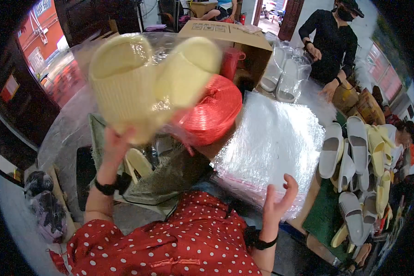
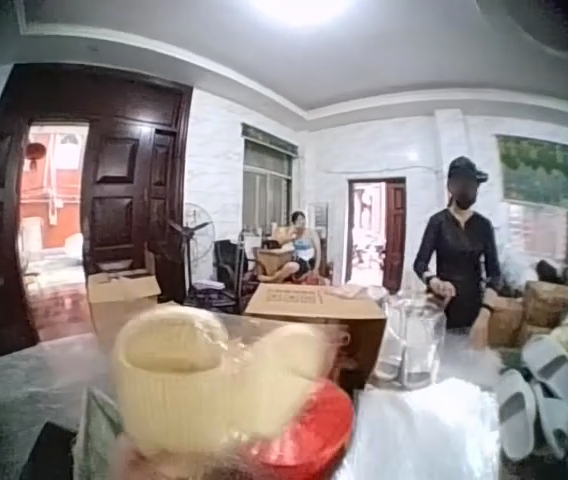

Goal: The recorder is shown packing various pairs of slides/sandals into plastic bags at a workstation.

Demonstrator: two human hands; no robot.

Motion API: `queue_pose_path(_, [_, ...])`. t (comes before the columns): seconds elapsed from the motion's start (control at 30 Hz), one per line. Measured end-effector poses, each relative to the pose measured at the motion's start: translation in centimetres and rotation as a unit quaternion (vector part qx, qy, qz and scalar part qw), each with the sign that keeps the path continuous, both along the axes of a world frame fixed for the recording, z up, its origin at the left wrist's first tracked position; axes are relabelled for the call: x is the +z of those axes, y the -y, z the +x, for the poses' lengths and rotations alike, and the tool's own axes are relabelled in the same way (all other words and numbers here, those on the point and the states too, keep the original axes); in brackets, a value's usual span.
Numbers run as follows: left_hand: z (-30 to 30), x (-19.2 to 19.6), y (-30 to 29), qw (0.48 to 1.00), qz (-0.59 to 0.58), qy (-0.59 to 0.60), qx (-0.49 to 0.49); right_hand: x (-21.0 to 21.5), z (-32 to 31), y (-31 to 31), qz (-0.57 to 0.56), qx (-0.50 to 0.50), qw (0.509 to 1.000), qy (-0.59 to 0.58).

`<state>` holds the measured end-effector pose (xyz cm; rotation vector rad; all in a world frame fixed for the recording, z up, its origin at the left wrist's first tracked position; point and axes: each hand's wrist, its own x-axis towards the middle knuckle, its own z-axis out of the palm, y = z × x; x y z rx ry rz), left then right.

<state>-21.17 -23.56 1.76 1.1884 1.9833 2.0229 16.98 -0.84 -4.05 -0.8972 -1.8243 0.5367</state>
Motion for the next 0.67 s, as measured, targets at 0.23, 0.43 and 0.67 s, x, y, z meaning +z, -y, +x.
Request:
queue_pose_path(0.23, [-11.8, -9.5, 12.2, 0.920, -0.364, 0.138, 0.041, -3.8, 1.8, -3.1, 0.039, -0.082, 0.987, 0.134])
queue_pose_path(0.43, [-11.2, -27.9, 6.8, 0.843, -0.274, 0.457, -0.075, -4.0, 0.9, -3.0, 0.018, -0.056, 0.987, 0.148])
queue_pose_path(0.67, [-4.0, -23.5, -10.2, 0.859, -0.244, 0.449, -0.022, -5.1, 1.9, -2.7, 0.045, -0.105, 0.980, 0.161])
